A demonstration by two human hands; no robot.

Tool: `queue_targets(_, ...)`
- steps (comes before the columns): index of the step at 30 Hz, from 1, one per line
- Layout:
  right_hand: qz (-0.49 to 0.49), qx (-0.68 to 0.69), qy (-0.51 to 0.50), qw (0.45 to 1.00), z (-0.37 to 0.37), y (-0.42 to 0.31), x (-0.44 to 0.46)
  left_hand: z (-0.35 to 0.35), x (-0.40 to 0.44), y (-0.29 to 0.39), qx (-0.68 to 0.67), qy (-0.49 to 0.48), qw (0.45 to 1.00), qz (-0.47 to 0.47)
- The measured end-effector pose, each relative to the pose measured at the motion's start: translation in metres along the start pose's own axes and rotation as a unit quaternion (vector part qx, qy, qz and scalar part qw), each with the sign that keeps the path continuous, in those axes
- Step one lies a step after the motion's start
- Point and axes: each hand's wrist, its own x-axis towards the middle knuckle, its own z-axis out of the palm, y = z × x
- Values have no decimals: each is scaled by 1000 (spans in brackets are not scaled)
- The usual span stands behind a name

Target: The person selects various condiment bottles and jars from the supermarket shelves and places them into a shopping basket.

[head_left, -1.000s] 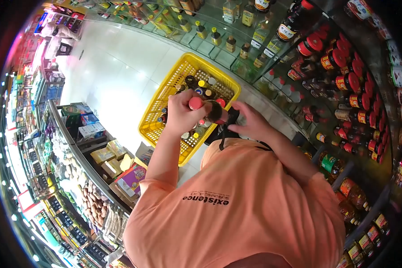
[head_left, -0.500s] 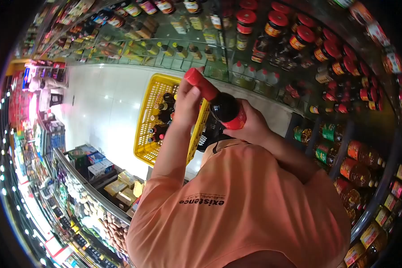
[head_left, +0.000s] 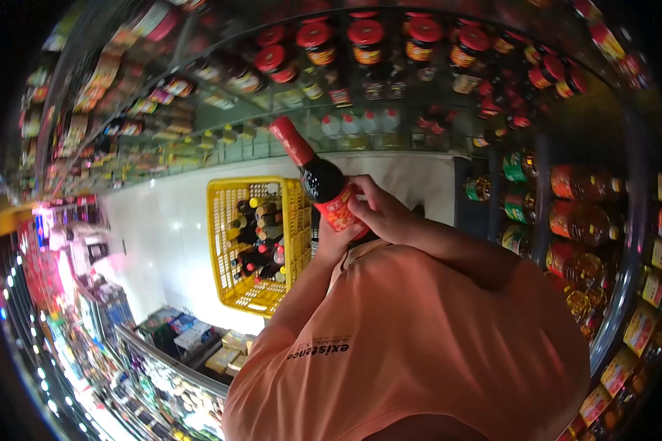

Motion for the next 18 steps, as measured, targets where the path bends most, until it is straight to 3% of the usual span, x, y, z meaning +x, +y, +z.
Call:
queue_targets(2, 88, -169, -36, 981, -27, -20, -8, 1, 3, -13, 61, 17, 998, -3)
queue_targets(3, 1, -141, 75, 987, -31, 9, -16, 6, 0, -12, 91, 19, 995, -30)
queue_targets(4, 1, -141, 85, 986, -47, 4, -22, 5, 3, -22, 94, 10, 995, -34)
queue_targets(6, 34, -7, 64, 997, -82, -12, -33, 0, 9, -49, 271, -11, 963, -1)
queue_targets(8, 40, -49, 57, 996, -111, -3, -51, 23, 16, -53, 325, -12, 945, -18)
queue_targets(10, 30, -80, 55, 995, -138, 23, -71, 51, 28, -48, 503, -49, 863, -18)
queue_targets(14, 91, -4, 90, 992, -180, 50, -113, 84, 55, -76, 632, -75, 770, 43)
queue_targets(16, 75, 23, 147, 986, -183, 68, -129, 89, 72, -103, 634, -109, 758, 104)
queue_targets(18, 95, -86, 239, 963, -186, 94, -140, 85, 82, -124, 633, -132, 751, 130)
